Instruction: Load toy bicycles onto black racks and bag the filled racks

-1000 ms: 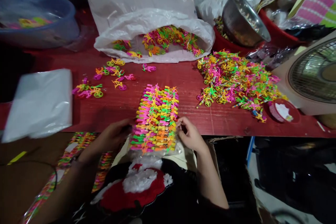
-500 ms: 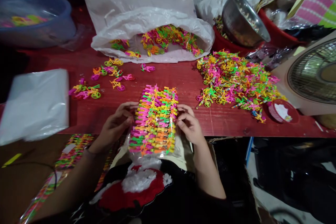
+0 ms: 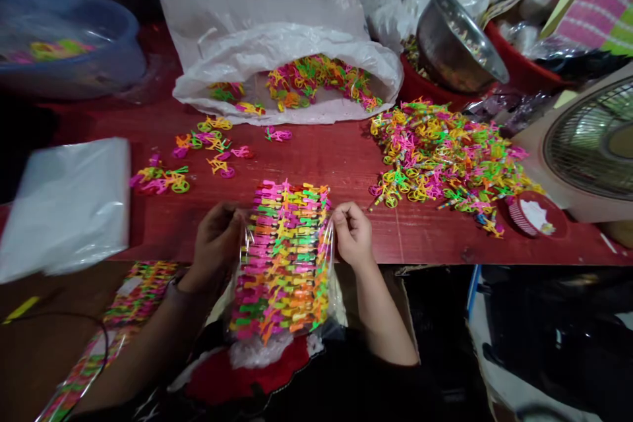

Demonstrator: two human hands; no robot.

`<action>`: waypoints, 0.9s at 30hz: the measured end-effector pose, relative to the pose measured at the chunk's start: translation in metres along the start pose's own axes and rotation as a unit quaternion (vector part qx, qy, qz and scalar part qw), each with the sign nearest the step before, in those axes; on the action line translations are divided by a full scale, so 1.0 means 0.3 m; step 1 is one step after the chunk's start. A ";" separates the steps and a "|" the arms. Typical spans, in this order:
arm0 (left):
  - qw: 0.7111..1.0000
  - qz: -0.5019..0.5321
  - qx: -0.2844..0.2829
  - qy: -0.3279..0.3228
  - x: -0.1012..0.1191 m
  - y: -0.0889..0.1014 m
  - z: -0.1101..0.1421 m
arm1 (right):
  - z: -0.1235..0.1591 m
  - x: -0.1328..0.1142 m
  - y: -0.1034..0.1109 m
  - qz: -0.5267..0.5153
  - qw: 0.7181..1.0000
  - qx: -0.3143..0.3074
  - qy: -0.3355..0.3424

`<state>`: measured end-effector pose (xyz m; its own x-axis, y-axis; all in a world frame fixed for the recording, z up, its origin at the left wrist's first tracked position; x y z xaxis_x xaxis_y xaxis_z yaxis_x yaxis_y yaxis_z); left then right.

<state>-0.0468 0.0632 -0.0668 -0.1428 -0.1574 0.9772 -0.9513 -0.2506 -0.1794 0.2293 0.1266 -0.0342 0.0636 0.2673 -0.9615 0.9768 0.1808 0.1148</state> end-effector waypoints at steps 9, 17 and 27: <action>0.993 -0.004 -0.091 -0.075 0.086 -0.061 -0.086 | -0.093 -0.020 -0.025 -0.026 0.996 -0.083 0.021; 0.973 -0.010 -0.097 -0.212 0.352 -0.047 -0.034 | -0.042 -0.269 -0.029 -0.106 0.981 -0.070 0.144; 0.887 -0.030 -0.222 -0.404 0.782 -0.107 0.232 | 0.151 -0.707 -0.002 -0.121 0.948 -0.064 0.288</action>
<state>-0.0307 -0.0323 0.1602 -0.0167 -0.8352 0.5498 -0.9900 0.0909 0.1079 0.2245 0.0269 0.1583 -0.3184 0.6687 -0.6719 0.9130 0.4071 -0.0275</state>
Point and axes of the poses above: each hand's wrist, its own z-axis away from the middle knuckle, its own y-axis out of the back of the hand, x = y × z, the point moved 7 cm from there along -z, towards the middle knuckle, and after that the axes turned 3 degrees about -x, right-handed, at the moved point
